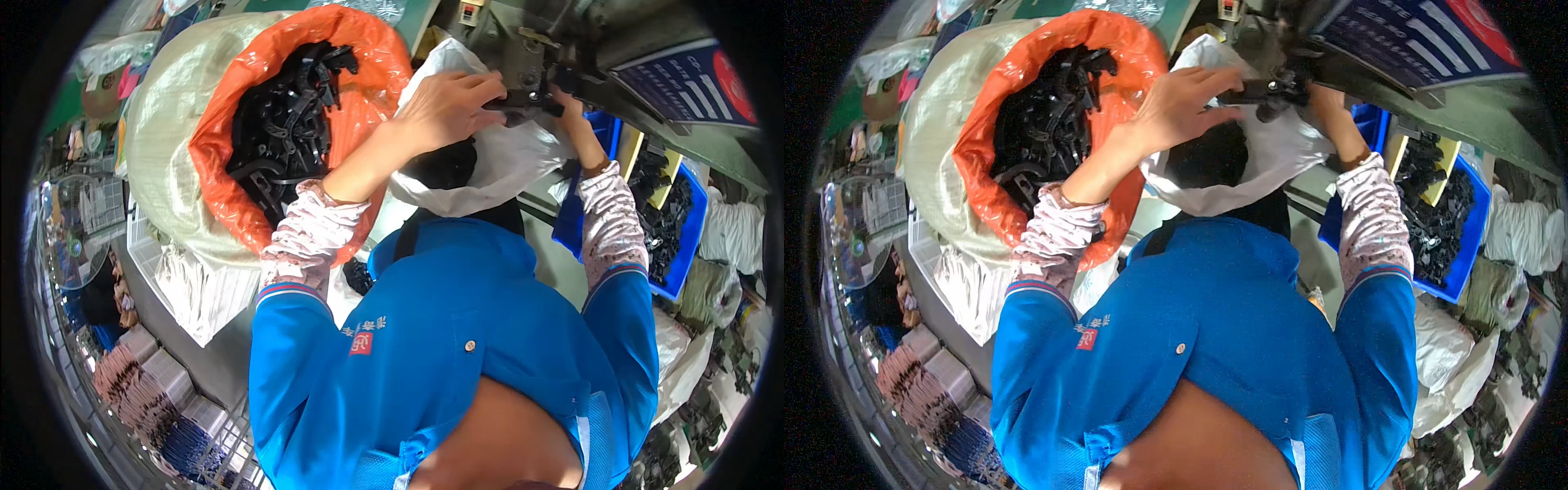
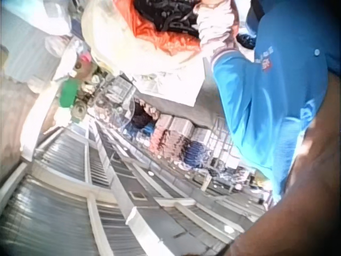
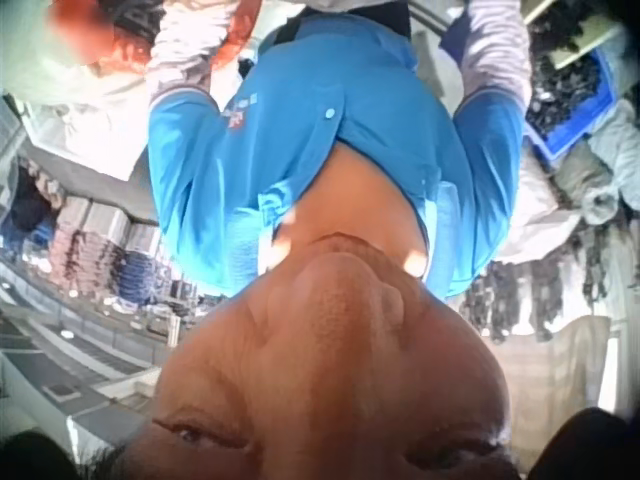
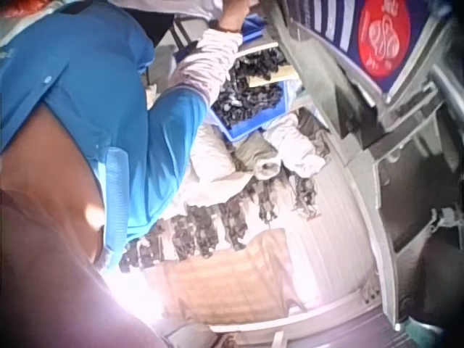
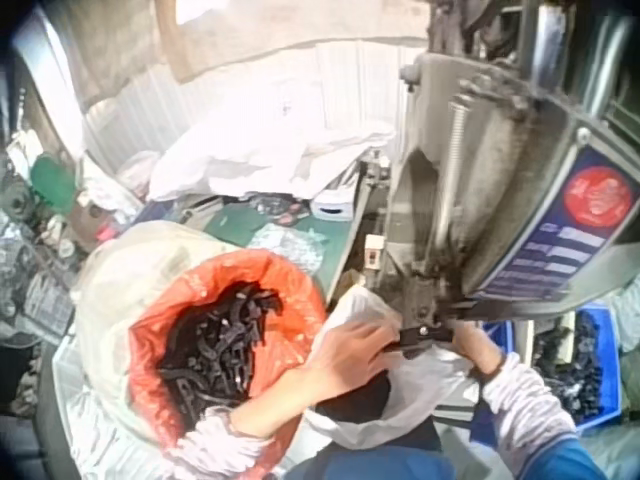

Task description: The person repeatedly picks small black plastic components from a blue bin, assembles them by hand, and places the finished units into a white sack. The cycle of picking, assembling, and depositing continues throughout the clip.

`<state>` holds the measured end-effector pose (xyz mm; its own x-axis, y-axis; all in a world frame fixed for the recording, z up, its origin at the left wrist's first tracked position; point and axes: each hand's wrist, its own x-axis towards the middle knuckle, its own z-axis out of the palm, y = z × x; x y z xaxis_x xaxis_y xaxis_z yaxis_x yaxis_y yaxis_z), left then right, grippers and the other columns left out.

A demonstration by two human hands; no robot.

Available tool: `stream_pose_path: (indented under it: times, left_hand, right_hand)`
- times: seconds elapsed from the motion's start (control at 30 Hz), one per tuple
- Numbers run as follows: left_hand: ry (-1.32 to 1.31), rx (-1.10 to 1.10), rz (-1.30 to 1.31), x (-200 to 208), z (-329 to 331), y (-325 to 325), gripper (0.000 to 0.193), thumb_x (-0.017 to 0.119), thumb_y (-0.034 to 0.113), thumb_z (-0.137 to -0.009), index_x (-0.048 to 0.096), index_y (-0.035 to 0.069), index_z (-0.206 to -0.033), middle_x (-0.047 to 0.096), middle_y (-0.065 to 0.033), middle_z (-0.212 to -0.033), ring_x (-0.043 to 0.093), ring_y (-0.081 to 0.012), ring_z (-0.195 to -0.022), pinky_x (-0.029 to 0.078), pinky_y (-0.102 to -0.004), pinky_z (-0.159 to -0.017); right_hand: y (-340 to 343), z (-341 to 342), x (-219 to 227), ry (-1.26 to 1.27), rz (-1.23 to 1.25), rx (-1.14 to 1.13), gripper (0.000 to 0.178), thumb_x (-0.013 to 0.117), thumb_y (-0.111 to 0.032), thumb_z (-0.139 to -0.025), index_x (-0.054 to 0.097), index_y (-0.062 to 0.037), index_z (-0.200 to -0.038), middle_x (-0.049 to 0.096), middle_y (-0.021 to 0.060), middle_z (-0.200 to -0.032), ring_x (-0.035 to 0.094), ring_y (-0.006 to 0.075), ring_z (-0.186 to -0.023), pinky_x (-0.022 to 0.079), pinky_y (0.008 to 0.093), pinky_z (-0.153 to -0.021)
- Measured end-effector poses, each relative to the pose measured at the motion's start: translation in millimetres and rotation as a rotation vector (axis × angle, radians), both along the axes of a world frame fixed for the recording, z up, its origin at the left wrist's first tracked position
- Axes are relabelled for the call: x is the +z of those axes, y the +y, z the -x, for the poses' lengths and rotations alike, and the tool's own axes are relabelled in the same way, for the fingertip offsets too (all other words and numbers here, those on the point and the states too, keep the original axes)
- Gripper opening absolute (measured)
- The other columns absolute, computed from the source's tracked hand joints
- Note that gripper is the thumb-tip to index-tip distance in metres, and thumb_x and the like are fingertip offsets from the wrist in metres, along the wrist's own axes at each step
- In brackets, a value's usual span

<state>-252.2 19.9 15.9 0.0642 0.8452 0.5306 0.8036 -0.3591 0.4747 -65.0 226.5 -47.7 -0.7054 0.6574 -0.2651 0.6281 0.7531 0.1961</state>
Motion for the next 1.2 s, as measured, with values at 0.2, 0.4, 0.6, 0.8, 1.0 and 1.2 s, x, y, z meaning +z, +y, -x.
stream_pose_path:
  times: [0.2,0.4,0.6,0.8,1.0,1.2]
  left_hand:
    - [-0.008,0.721,0.396,-50,115,-36,0.036,0.067,0.029,-0.085,0.058,0.002,-0.108,0.067,-0.0215,-0.095,0.065,-0.0387,-0.091,0.052,-0.0481,-0.077]
    - [0.237,0.992,0.737,-89,227,-41,0.039,0.065,0.033,-0.089,0.054,0.004,-0.113,0.067,-0.0239,-0.105,0.064,-0.0420,-0.101,0.052,-0.0514,-0.084]
    - [0.326,0.885,0.291,-93,214,-66,0.035,0.065,0.016,-0.086,0.057,0.002,-0.117,0.065,-0.0252,-0.107,0.063,-0.0411,-0.097,0.051,-0.0475,-0.085]
    - [-0.648,0.686,-0.027,-57,163,-100,0.031,0.059,0.006,-0.092,0.054,-0.005,-0.121,0.065,-0.0177,-0.111,0.064,-0.0292,-0.101,0.052,-0.0410,-0.089]
    - [-1.823,-0.060,0.133,-44,87,-96,0.041,0.056,-0.001,-0.089,0.047,-0.008,-0.129,0.054,-0.0205,-0.128,0.053,-0.0309,-0.122,0.035,-0.0508,-0.112]
    - [-1.949,-0.233,0.415,-32,-31,-60,0.036,0.063,-0.004,-0.082,0.055,0.002,-0.116,0.056,-0.0107,-0.106,0.055,-0.0248,-0.104,0.035,-0.0531,-0.110]
  right_hand:
    - [41,-29,-71,0.548,0.005,-0.018,0.046,0.060,-0.023,-0.084,0.055,-0.0162,-0.129,0.056,0.0210,-0.127,0.050,0.0429,-0.117,0.041,0.0508,-0.098]
    - [-3,-33,-23,1.112,0.656,-0.431,0.013,0.064,-0.012,-0.090,0.068,-0.0005,-0.092,0.070,0.0111,-0.088,0.065,0.0214,-0.071,0.053,0.0316,-0.069]
    - [-84,-29,62,1.598,1.123,-0.618,0.010,0.068,-0.004,-0.088,0.070,0.0048,-0.093,0.068,0.0086,-0.078,0.061,0.0124,-0.066,0.051,0.0251,-0.064]
    - [-84,-19,64,1.596,1.265,-0.579,0.020,0.074,-0.015,-0.085,0.070,0.0032,-0.091,0.067,0.0083,-0.078,0.060,0.0138,-0.067,0.051,0.0288,-0.064]
    - [-97,-16,36,1.468,0.364,-0.178,0.015,0.071,-0.016,-0.088,0.071,-0.0016,-0.091,0.065,0.0105,-0.075,0.062,0.0185,-0.062,0.048,0.0323,-0.055]
    - [-143,-142,30,1.467,0.033,-0.137,0.005,0.071,-0.007,-0.080,0.071,-0.0046,-0.085,0.066,0.0108,-0.082,0.065,0.0304,-0.070,0.053,0.0381,-0.063]
